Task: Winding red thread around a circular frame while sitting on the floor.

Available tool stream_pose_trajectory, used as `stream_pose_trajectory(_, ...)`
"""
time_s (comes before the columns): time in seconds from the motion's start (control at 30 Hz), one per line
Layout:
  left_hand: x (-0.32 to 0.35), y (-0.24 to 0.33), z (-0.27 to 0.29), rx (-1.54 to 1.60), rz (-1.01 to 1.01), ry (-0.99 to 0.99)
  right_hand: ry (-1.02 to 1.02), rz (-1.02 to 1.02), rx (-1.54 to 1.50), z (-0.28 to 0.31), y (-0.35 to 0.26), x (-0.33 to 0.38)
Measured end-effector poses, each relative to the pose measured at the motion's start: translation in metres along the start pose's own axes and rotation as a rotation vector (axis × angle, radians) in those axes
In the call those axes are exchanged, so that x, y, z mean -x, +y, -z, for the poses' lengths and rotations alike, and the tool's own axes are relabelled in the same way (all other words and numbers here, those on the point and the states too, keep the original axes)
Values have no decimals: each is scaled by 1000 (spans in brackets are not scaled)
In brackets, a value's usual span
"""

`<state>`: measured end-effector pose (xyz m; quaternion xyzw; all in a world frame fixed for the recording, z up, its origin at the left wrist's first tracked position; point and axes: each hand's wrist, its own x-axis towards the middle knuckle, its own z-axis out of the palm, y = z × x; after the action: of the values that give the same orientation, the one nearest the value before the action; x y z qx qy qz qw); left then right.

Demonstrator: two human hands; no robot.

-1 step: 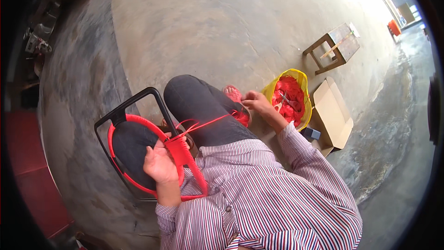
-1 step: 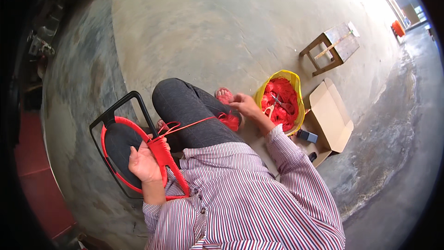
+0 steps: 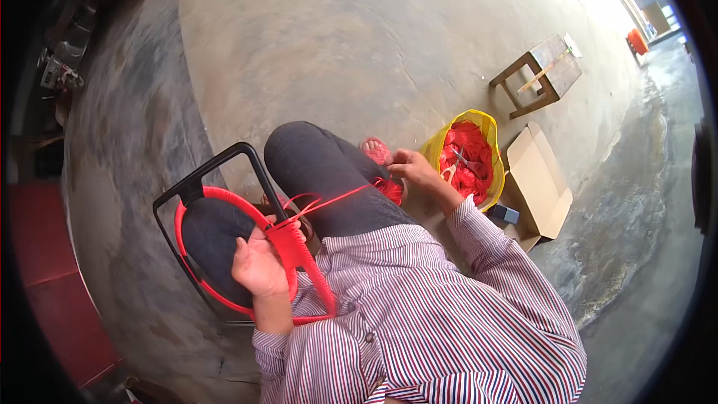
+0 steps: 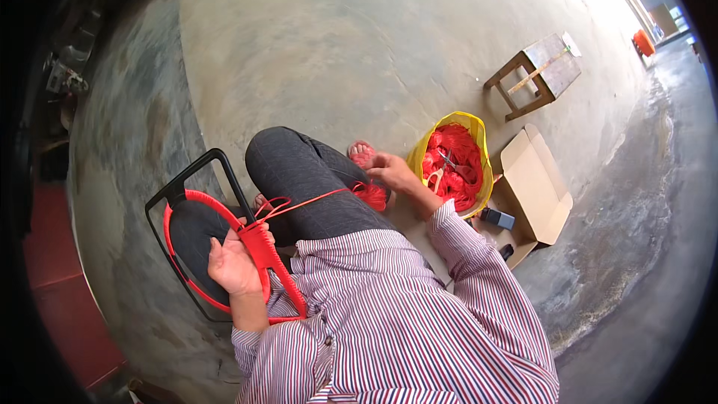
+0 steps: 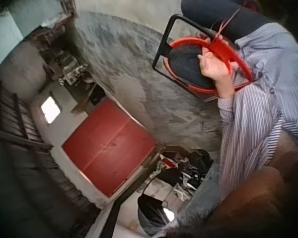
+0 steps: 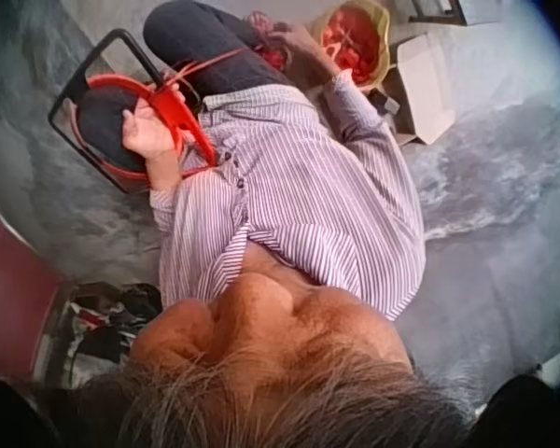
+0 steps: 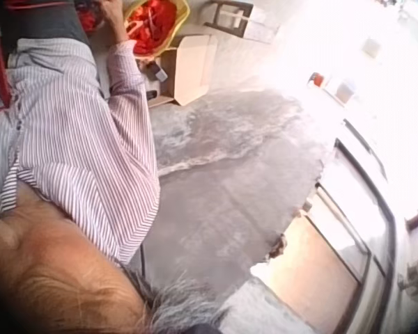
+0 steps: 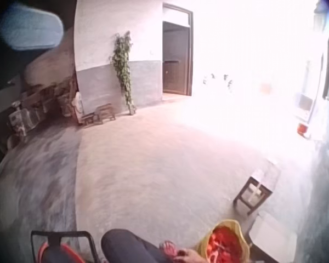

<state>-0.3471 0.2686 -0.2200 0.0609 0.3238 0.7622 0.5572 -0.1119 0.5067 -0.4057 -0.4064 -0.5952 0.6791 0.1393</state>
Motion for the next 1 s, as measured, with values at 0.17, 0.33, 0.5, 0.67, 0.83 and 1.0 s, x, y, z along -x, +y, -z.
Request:
stream_pose_trajectory(0.17,-1,1,-1,-1,6,28,-98,-114,267,-24,1,5)
stream_pose_trajectory(0.33,-1,1,-1,11,12,34,-143,-184,542,-31,5,23)
stream_pose_trajectory(0.5,-2,-1,0,7,-5,38,-210,-111,376,-29,24,31)
stream_pose_trajectory(0.67,-2,0,0,6,-18,36,39,-274,-102,-4,3,28)
stream_pose_trajectory(0.83,-4,-1,0,6,-24,22,204,75,-425,16,-35,29)
stream_pose_trajectory(1.0,-3,-1,4,-24,-24,56,127,-3,-615,3,-44,22)
